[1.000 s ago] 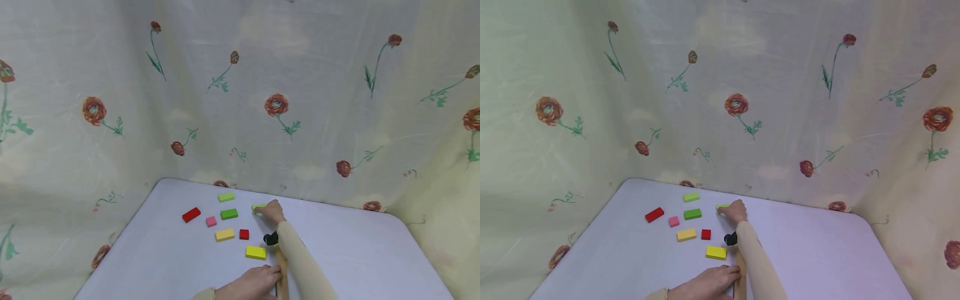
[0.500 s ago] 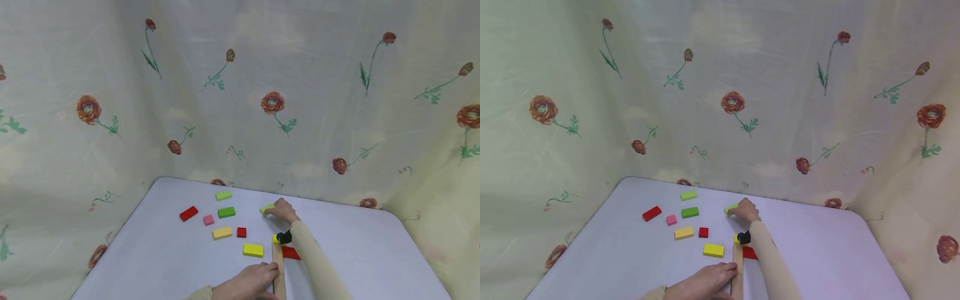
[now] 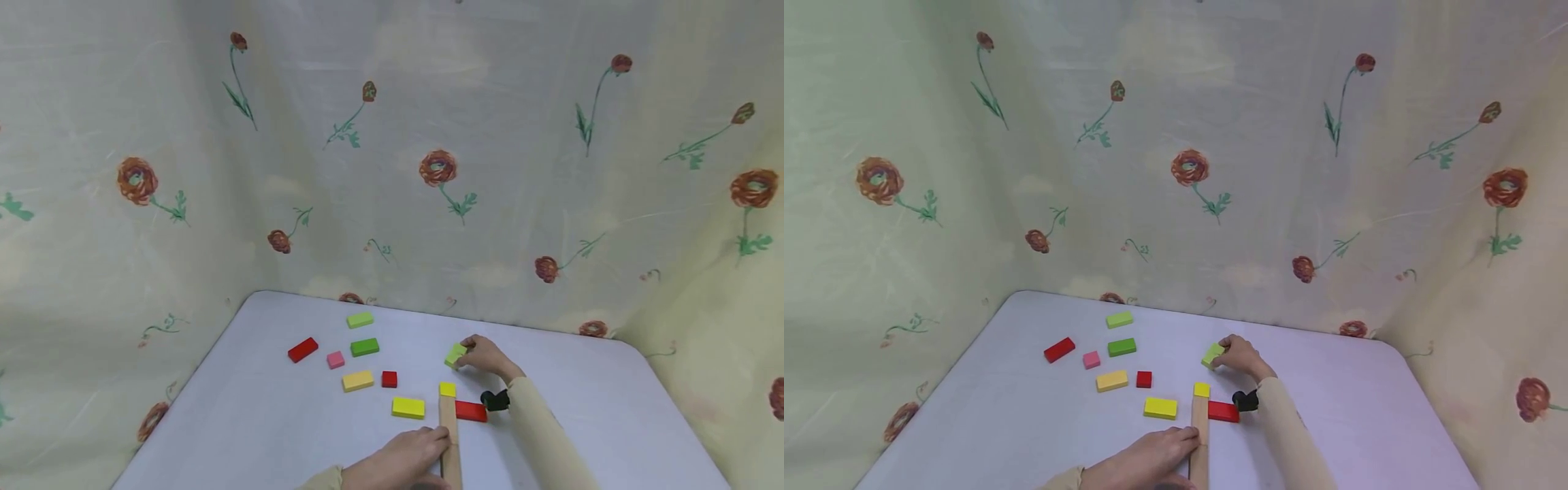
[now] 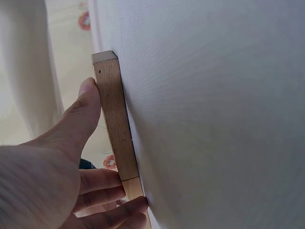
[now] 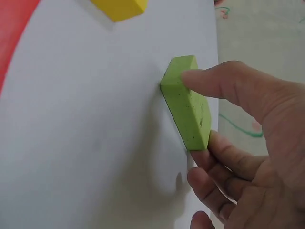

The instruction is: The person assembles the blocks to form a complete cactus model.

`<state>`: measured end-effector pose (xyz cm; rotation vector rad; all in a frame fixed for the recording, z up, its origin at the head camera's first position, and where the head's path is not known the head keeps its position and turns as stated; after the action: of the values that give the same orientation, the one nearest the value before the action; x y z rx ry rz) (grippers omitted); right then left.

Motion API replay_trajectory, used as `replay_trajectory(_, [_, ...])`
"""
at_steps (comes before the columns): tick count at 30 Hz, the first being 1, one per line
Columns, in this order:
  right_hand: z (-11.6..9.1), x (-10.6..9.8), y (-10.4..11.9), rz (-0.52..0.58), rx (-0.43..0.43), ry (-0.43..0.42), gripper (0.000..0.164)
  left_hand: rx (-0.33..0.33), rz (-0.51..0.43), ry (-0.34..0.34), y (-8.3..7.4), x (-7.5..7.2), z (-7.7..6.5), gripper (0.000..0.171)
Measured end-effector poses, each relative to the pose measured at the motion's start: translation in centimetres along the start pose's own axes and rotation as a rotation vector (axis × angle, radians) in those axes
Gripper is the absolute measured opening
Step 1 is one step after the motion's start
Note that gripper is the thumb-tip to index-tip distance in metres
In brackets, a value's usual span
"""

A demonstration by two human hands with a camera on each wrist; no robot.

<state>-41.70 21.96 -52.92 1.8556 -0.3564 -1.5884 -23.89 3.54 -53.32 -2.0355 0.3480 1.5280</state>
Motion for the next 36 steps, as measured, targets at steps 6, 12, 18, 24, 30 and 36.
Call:
replay_trajectory(6, [-1.4, -0.8, -1.3, 0.040, -0.014, 0.045, 0.058, 0.003, 0.036, -0.014, 0.0, 0.0, -0.1, 0.067])
replay_trajectory(12, [-3.1, -1.4, -2.1, 0.036, -0.033, 0.081, 0.057, 0.019, 0.037, -0.022, -0.1, 0.0, -0.3, 0.066])
replay_trajectory(18, [-4.4, -1.6, -3.2, 0.036, -0.045, 0.080, 0.057, 0.025, 0.062, -0.029, -0.2, -0.2, -0.4, 0.065])
replay_trajectory(24, [-5.6, -1.8, -3.5, 0.042, -0.051, 0.081, 0.057, 0.009, 0.064, -0.018, -0.3, -0.3, -0.3, 0.067])
replay_trajectory(30, [-6.7, -1.7, -3.3, 0.053, -0.035, 0.089, 0.055, -0.002, 0.055, -0.007, -0.3, -0.2, -0.2, 0.070])
replay_trajectory(36, [-7.0, -1.7, -3.2, 0.050, -0.044, 0.097, 0.056, 0.001, 0.050, -0.012, -0.2, -0.1, -0.1, 0.070])
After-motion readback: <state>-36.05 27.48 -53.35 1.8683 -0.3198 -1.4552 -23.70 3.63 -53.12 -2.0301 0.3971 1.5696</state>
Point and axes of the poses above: each hand's wrist, its own z-axis towards the middle knuckle, its own x-axis out of the palm, y = z × x, the point moved 3 cm from there along z, towards the middle knuckle, and after that the axes turned 14 degrees about -x, right-handed, at the moved point
